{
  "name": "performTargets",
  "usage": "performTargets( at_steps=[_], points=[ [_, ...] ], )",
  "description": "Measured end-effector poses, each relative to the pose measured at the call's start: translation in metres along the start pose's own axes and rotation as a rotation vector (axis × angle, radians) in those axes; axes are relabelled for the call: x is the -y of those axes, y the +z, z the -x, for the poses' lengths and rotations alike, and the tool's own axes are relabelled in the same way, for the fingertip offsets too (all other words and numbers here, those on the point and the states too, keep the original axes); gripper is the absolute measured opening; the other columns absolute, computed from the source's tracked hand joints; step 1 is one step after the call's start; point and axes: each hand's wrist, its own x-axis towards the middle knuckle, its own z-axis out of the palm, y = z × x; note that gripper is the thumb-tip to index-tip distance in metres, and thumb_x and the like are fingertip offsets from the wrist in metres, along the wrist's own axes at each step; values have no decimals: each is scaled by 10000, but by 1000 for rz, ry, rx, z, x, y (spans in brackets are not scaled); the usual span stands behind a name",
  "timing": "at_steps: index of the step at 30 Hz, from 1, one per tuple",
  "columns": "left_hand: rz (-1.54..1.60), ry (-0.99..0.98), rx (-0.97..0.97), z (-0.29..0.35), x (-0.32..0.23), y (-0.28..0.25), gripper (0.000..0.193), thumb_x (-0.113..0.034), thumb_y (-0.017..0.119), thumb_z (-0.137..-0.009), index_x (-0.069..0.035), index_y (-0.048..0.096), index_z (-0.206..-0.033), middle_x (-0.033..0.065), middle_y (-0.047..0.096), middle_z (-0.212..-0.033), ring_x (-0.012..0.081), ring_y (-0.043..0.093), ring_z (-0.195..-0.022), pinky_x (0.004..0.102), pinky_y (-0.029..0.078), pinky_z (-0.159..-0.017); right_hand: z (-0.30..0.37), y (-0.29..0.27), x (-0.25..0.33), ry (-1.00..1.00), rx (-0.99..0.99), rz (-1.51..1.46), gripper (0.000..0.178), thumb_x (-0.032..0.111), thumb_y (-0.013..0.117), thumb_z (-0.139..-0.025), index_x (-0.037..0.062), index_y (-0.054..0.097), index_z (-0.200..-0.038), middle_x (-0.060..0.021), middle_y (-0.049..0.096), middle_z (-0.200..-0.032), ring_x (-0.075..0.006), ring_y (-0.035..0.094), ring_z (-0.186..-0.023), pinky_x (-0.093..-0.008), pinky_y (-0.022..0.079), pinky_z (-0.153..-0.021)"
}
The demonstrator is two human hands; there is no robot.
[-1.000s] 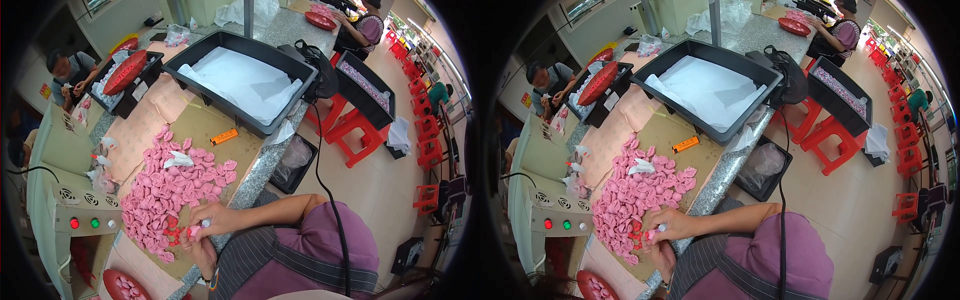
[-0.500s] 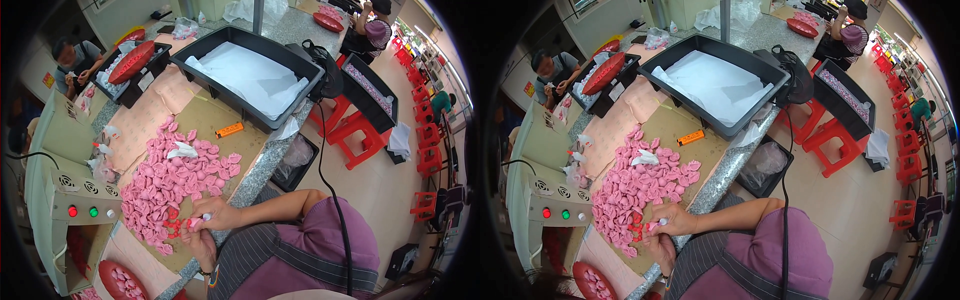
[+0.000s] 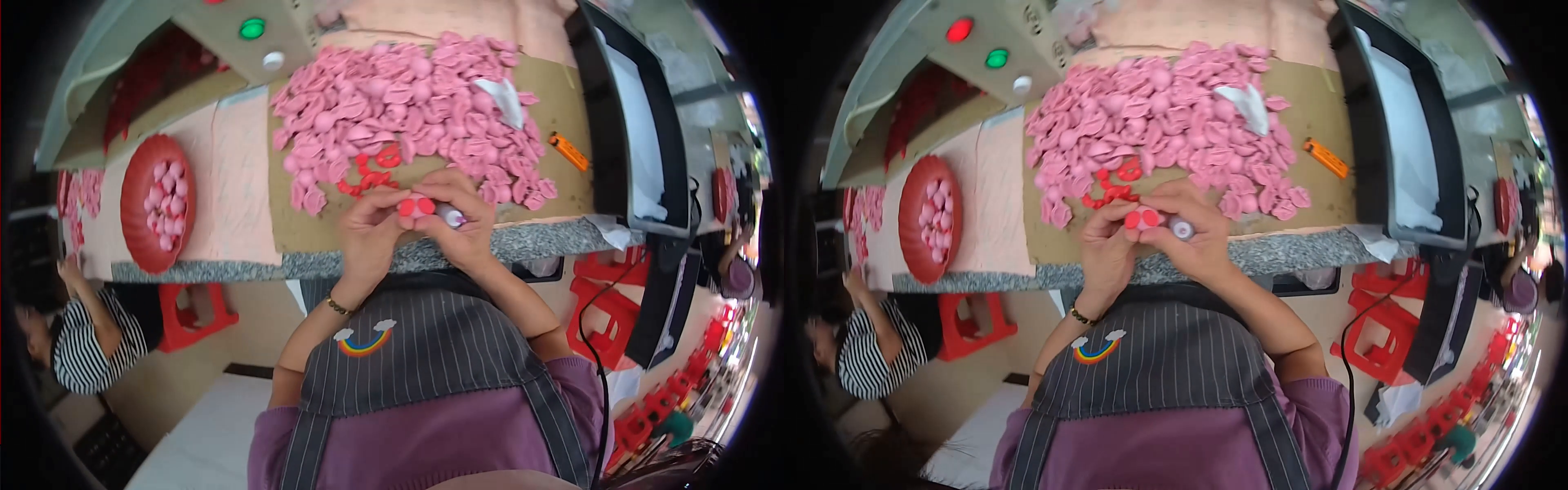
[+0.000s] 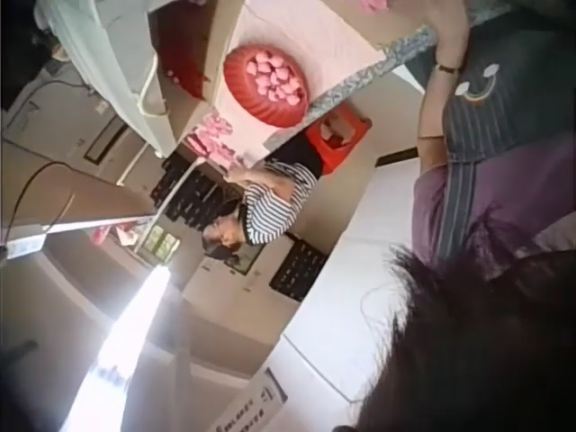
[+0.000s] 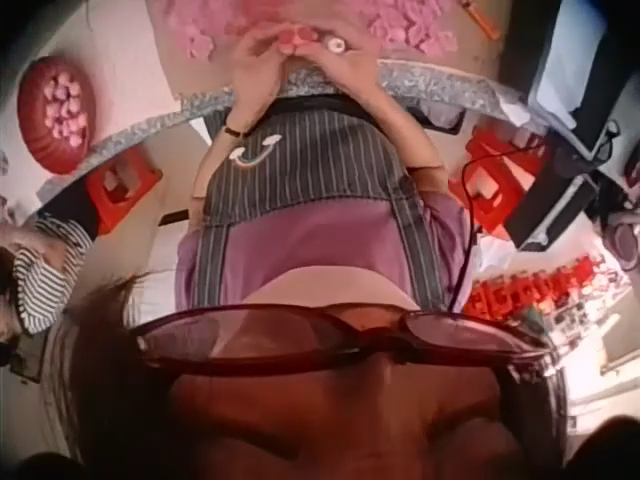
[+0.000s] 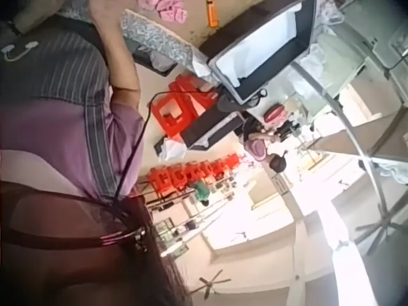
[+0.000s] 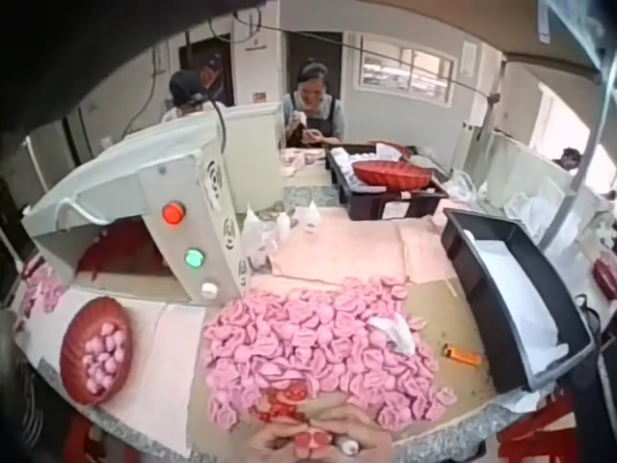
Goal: Assembling small pink toy parts using liquid adhesive at a factory workbench.
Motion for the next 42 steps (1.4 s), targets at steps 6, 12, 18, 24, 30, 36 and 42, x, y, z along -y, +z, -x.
performTargets(
  at_steps=[6,12,18,24,30,36,42],
  points=[
    [-130,90,50,9,-8,-14,188,60,651,-734,26,628,-917,68,573,-892,110,565,-794,214,467,-700,6,10,-11,-135,66,162,313,77,753,-658,1,641,-941,-115,609,-877,-168,583,-790,-257,452,-679],
    [-93,-9,55,9,-11,-15,177,-23,688,-727,8,634,-893,89,569,-903,142,551,-836,248,447,-750,9,7,-12,-134,80,233,317,92,753,-663,-13,640,-939,-119,614,-847,-172,587,-766,-258,451,-670],
    [-141,48,92,4,-11,-13,234,-49,663,-767,21,605,-983,89,577,-908,135,564,-847,243,458,-744,6,8,-11,-29,66,160,343,125,760,-664,-9,635,-954,-99,584,-886,-166,556,-805,-256,436,-702],
    [-245,-46,136,4,-18,-12,270,-18,609,-808,19,561,-1071,105,579,-1013,131,580,-877,240,474,-759,5,7,-17,10,55,53,438,239,806,-599,0,638,-924,-92,552,-949,-172,518,-872,-273,407,-763],
    [-68,-139,138,9,-30,-11,299,78,564,-762,52,545,-1060,115,572,-1032,131,579,-899,224,484,-727,5,9,-8,-14,93,169,468,245,814,-583,-5,631,-934,-113,560,-959,-185,533,-901,-279,416,-779],
    [-18,-250,196,10,-33,-12,254,45,605,-725,27,553,-972,109,567,-1010,115,574,-860,199,465,-682,4,0,4,-69,224,228,448,258,804,-601,-23,633,-906,-135,586,-930,-208,569,-831,-300,440,-735],
    [-136,-331,178,13,-32,-19,208,40,615,-730,9,559,-927,86,563,-943,109,567,-828,208,456,-696,9,-1,-3,-27,194,212,428,288,782,-622,-35,640,-863,-154,607,-879,-227,578,-821,-302,442,-725]
  ],
)
